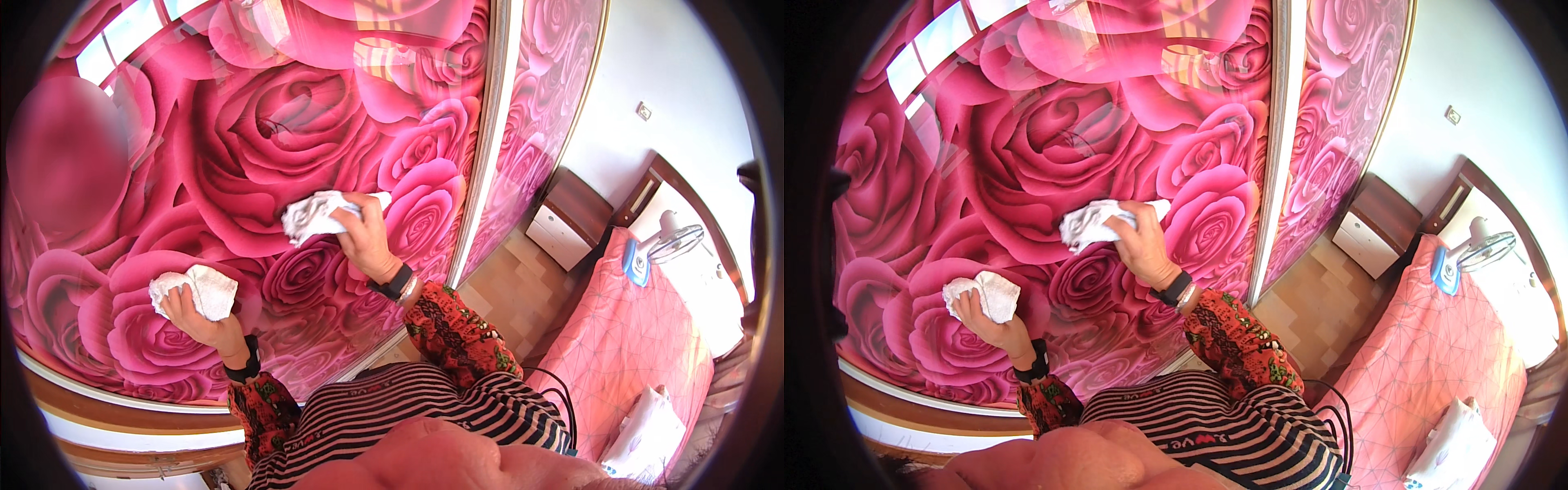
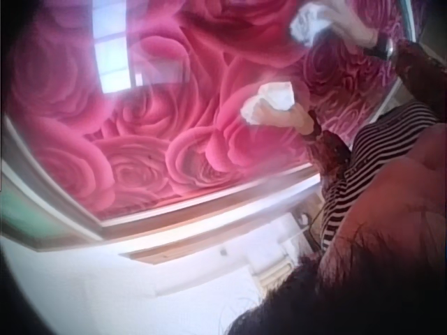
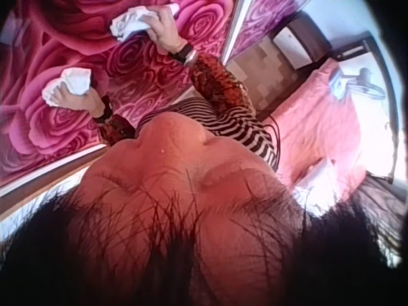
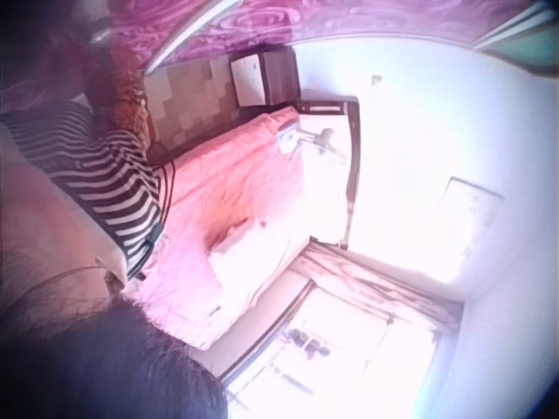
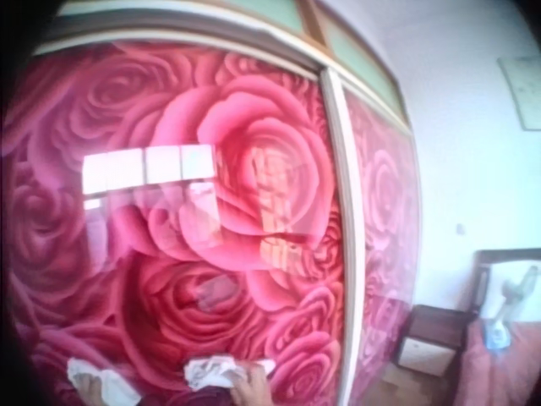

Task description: The person wipes a large wardrobe door with a pink rose pattern using two white cloths, one in each hand. They move the cloths in circular and sweeping motions across the surface, covering different areas of the door.

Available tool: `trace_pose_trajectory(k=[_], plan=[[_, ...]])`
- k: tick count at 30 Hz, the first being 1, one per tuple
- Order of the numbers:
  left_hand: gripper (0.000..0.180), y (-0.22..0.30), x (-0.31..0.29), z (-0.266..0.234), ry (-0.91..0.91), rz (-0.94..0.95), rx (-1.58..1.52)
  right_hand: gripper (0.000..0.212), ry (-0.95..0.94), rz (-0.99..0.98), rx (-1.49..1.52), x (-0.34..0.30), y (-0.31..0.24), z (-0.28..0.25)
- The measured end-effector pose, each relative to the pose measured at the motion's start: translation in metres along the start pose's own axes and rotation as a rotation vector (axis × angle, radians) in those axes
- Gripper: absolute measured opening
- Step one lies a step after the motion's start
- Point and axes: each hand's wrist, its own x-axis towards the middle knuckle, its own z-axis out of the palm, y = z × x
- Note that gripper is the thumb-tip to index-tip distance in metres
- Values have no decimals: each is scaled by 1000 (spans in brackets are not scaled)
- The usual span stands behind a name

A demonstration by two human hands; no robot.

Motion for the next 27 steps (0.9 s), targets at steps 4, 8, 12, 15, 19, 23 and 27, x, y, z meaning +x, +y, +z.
trace_pose_trajectory(k=[4, 8, 12, 15, 19, 23, 27], plan=[[33, -3, -3, -1, -11, 14, 2, 45, 0, -12, -53, 7, 20, -13], [33, -6, -5, -2, -22, 21, 6, 41, 241, 179, -94, -3, 67, -29], [33, 1, -3, 0, 17, -13, -3, 43, 412, 472, -82, -37, 123, -44], [33, 12, 1, 4, 26, -19, -20, 40, 579, 713, 4, -70, 157, -46], [36, 30, 6, 13, -35, 2, -108, 37, 645, 1064, 115, -79, 181, -54], [41, 51, 6, 32, -59, 34, -184, 41, 581, 736, 40, -27, 161, -63], [40, 63, 7, 41, -51, 46, -164, 40, 494, 428, -68, 64, 134, -71]])
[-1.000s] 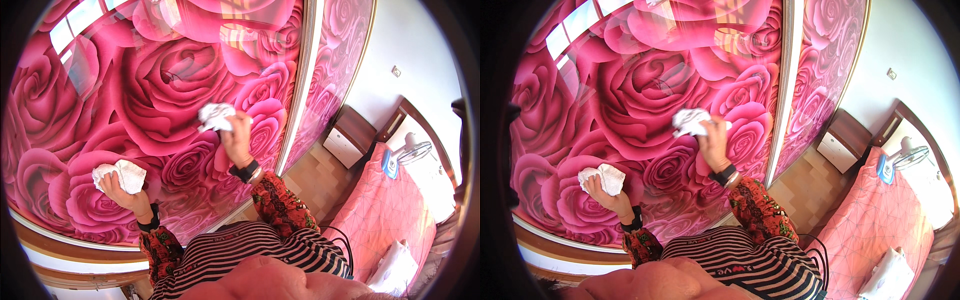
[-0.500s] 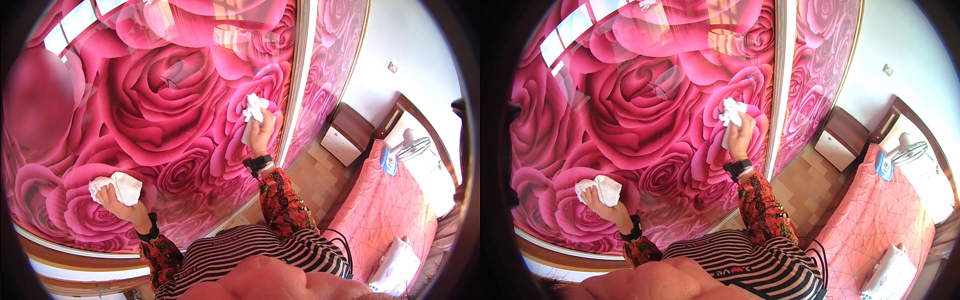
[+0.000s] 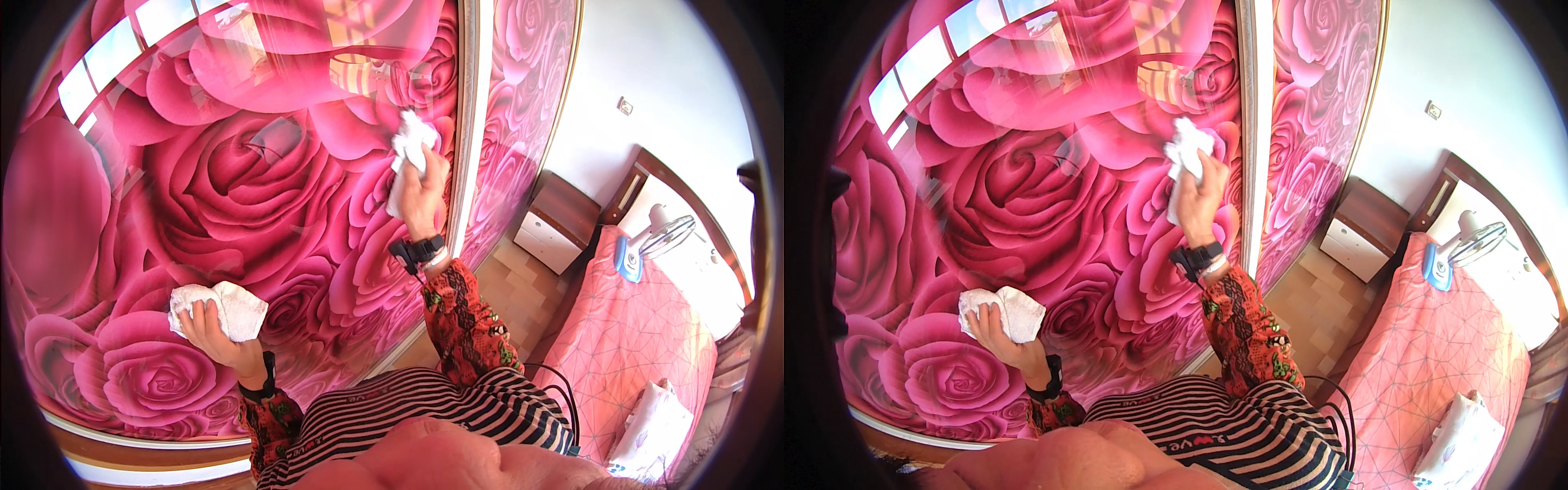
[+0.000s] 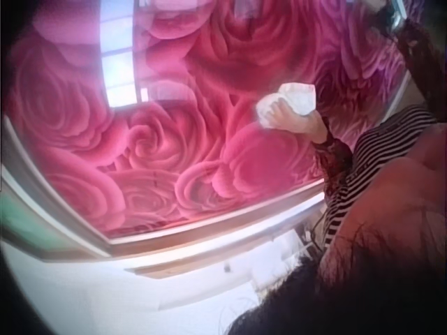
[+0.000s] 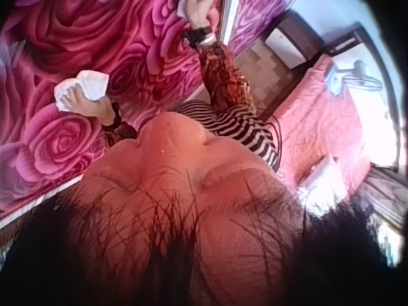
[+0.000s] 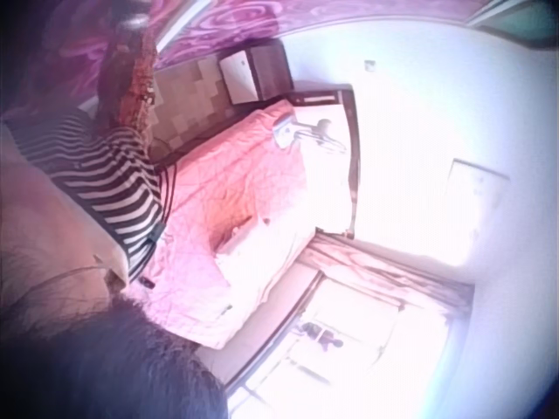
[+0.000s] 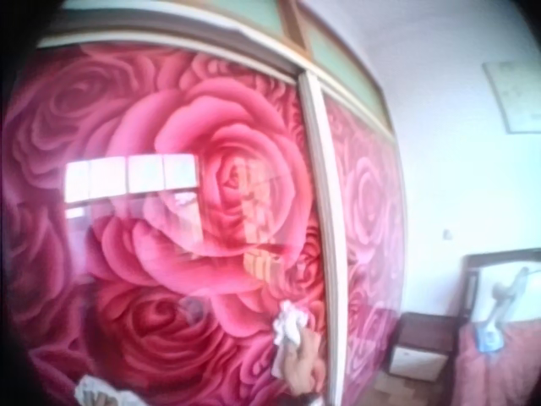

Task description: The person wipes a large wardrobe door with a pink rose pattern using two white cloths, one in each hand. They move the cloths in circular and sweeping motions across the surface, covering different areas of the door.

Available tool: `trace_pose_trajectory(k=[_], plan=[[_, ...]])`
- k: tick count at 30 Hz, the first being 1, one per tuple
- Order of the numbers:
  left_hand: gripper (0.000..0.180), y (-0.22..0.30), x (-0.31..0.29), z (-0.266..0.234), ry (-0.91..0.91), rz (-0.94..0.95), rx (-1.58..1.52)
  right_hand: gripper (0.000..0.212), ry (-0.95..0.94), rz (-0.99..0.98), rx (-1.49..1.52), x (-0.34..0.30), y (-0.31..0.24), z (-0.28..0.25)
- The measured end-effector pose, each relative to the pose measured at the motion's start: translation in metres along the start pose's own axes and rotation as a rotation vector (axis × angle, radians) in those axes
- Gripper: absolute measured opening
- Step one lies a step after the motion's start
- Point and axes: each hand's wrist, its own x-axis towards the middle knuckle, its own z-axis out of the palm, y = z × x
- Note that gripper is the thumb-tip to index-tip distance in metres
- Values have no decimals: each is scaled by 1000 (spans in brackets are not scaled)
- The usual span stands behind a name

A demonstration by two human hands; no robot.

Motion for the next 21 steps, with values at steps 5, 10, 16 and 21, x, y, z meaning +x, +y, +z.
trace_pose_trajectory(k=[5, 10, 16, 21], plan=[[45, -3, -4, 5, 41, 2, 54, 42, -80, -301, 45, 53, -59, 22], [47, -11, -10, 9, 75, 34, 91, 42, -24, -321, 27, 69, -41, 20], [44, -12, -12, 10, 89, 55, 128, 37, 67, -103, -35, 32, 41, -12], [46, -12, -10, 10, 95, 68, 134, 36, 36, 85, -256, -12, 82, -46]])
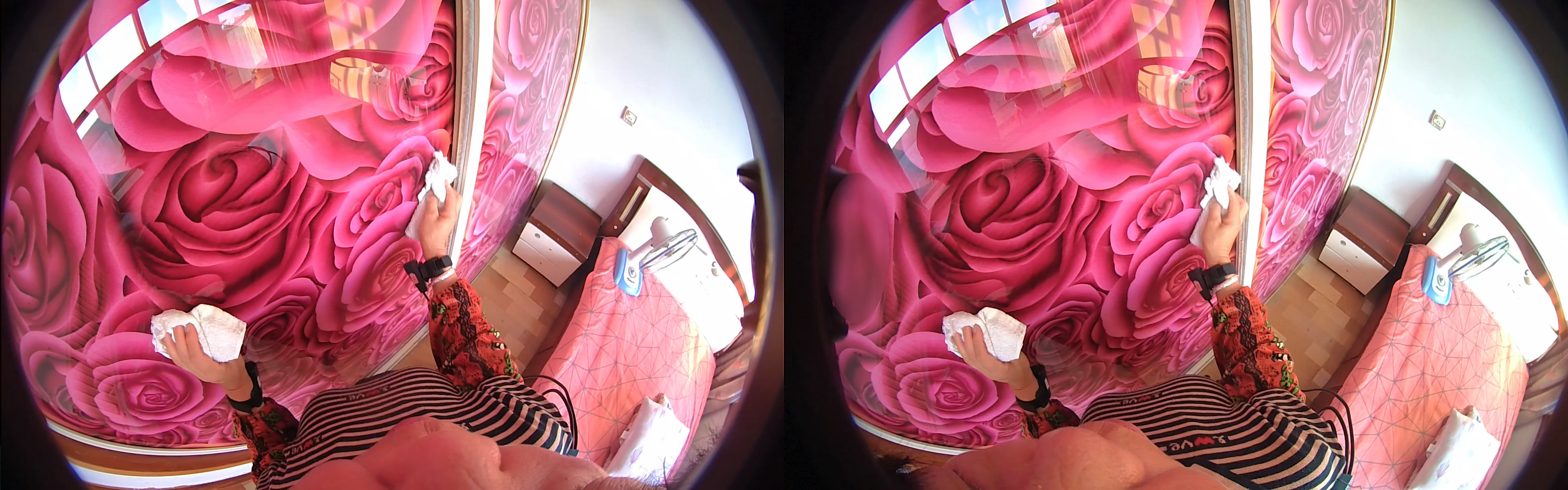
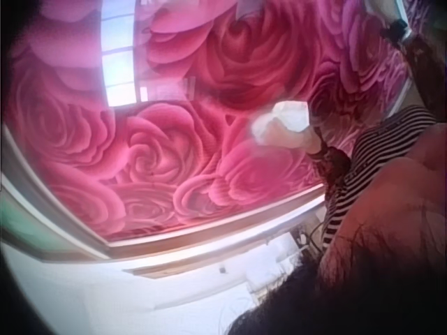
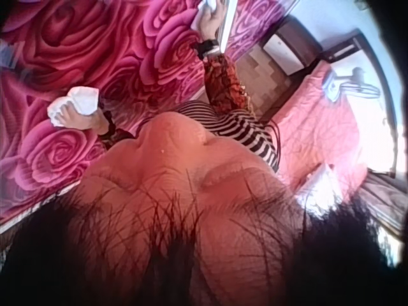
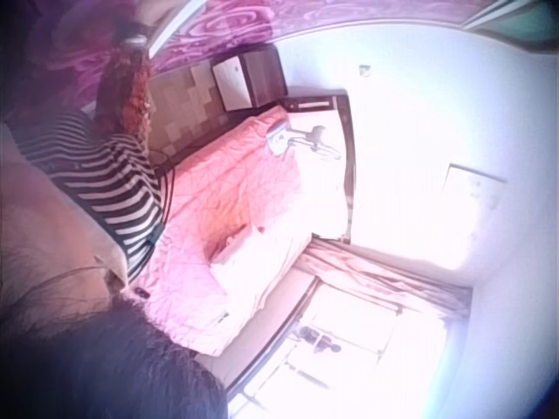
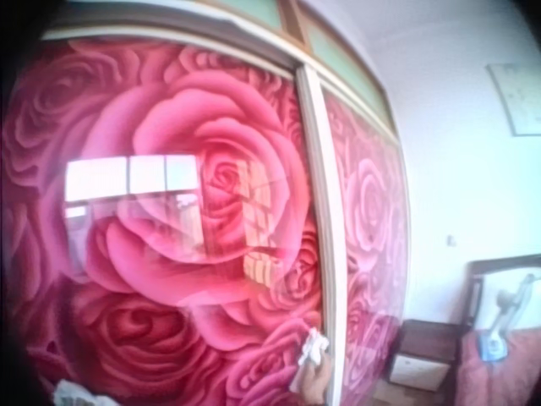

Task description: The person wipes a large wardrobe door with a pink rose pattern using two white cloths, one in each hand. They move the cloths in circular and sweeping motions across the surface, covering different areas of the door.

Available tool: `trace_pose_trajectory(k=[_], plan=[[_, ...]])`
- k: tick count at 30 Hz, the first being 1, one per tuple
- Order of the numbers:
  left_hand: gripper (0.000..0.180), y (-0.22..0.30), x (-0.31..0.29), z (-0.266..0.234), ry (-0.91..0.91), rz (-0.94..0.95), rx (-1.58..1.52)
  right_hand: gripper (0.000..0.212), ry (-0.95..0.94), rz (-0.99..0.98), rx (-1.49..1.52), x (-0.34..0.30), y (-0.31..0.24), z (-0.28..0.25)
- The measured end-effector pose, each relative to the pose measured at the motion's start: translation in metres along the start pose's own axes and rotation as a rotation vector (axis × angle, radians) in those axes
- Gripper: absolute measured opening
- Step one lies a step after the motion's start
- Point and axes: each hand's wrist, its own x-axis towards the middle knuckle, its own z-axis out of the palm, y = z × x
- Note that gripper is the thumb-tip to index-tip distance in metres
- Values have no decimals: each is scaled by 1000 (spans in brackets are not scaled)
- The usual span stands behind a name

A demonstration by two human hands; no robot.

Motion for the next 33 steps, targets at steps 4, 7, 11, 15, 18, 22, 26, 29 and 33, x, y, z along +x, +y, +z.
trace_pose_trajectory(k=[4, 7, 11, 15, 18, 22, 26, 29, 33], plan=[[47, 1, 0, 1, 16, 14, 10, 37, 42, 275, 158, -10, 8, 2], [49, 1, -1, 1, 11, 14, 16, 37, 49, 203, 156, 4, -2, 5], [50, 0, -3, 0, -6, 3, 1, 38, 43, -41, 146, 49, -39, 18], [48, -2, -6, 1, -1, 5, 4, 37, 50, -210, 198, 93, -92, 32], [48, -4, -8, 2, 7, 1, -4, 37, 40, -277, 271, 109, -135, 40], [51, -2, -8, 4, 12, -5, 1, 46, -34, -512, 238, 93, -183, 44], [51, 0, -6, 3, -3, -13, 7, 49, -169, -739, 257, 62, -203, 41], [45, -1, -5, 1, 6, 14, 6, 49, -93, -666, 282, 72, -195, 42], [45, -3, -6, 0, -9, 23, -8, 40, 3, -506, 207, 84, -160, 40]])
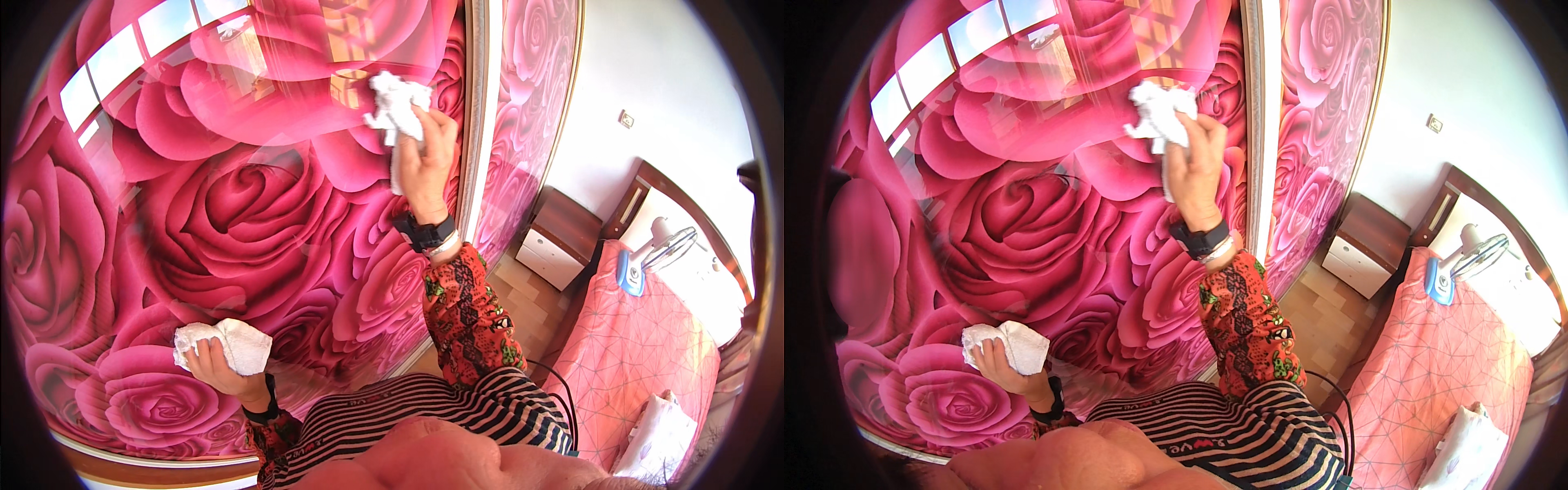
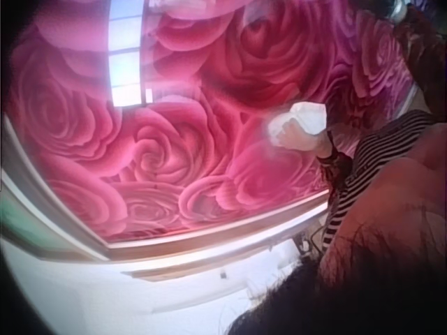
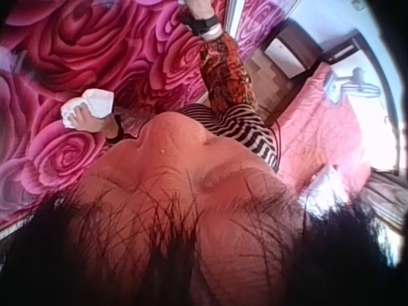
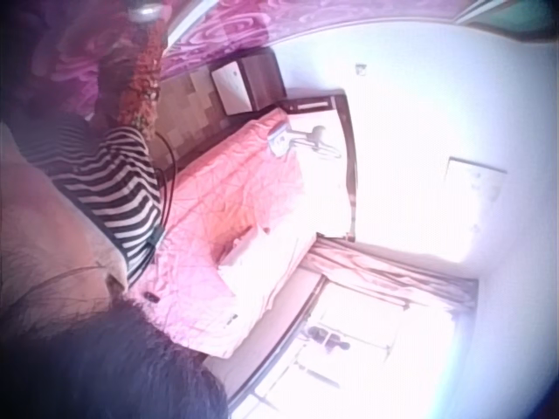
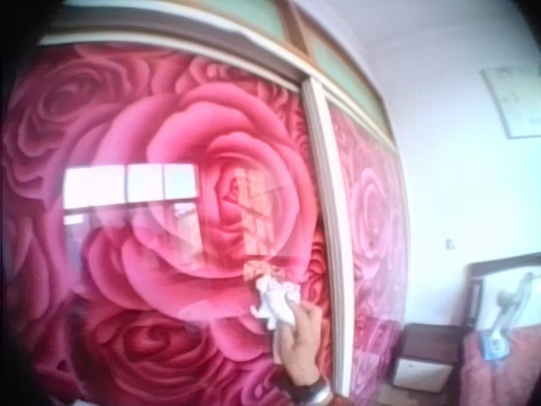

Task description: The person wipes a large wardrobe door with a pink rose pattern using two white cloths, one in each hand. They move the cloths in circular and sweeping motions across the surface, covering different areas of the door.

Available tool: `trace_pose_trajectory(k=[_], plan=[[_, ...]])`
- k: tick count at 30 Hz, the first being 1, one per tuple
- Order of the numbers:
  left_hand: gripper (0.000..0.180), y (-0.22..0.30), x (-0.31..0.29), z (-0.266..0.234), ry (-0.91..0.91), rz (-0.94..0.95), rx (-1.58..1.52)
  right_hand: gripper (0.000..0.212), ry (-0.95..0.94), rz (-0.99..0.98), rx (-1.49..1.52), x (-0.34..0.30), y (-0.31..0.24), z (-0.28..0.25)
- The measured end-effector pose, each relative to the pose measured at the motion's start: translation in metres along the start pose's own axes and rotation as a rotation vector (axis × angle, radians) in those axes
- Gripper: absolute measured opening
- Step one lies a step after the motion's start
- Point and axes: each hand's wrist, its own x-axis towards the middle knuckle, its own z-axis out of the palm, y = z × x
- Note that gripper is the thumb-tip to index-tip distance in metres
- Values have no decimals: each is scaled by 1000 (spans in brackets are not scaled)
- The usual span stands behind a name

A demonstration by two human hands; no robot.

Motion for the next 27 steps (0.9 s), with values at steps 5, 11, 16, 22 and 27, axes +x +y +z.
trace_pose_trajectory(k=[5, 11, 16, 22, 27], plan=[[46, -1, -2, 1, 15, 9, -24, 37, 86, 217, -49, -50, 53, -18], [45, -1, -1, 3, 15, 29, -44, 34, 90, 563, -146, -126, 87, -46], [41, -1, 1, 3, 25, 43, -63, 36, 140, 652, -95, -133, 69, -41], [40, -3, 1, 2, 15, 56, -69, 38, 82, 355, -10, -96, 0, -13], [41, -4, -1, 0, 2, 67, -88, 44, -87, 41, 79, -87, -65, 5]])
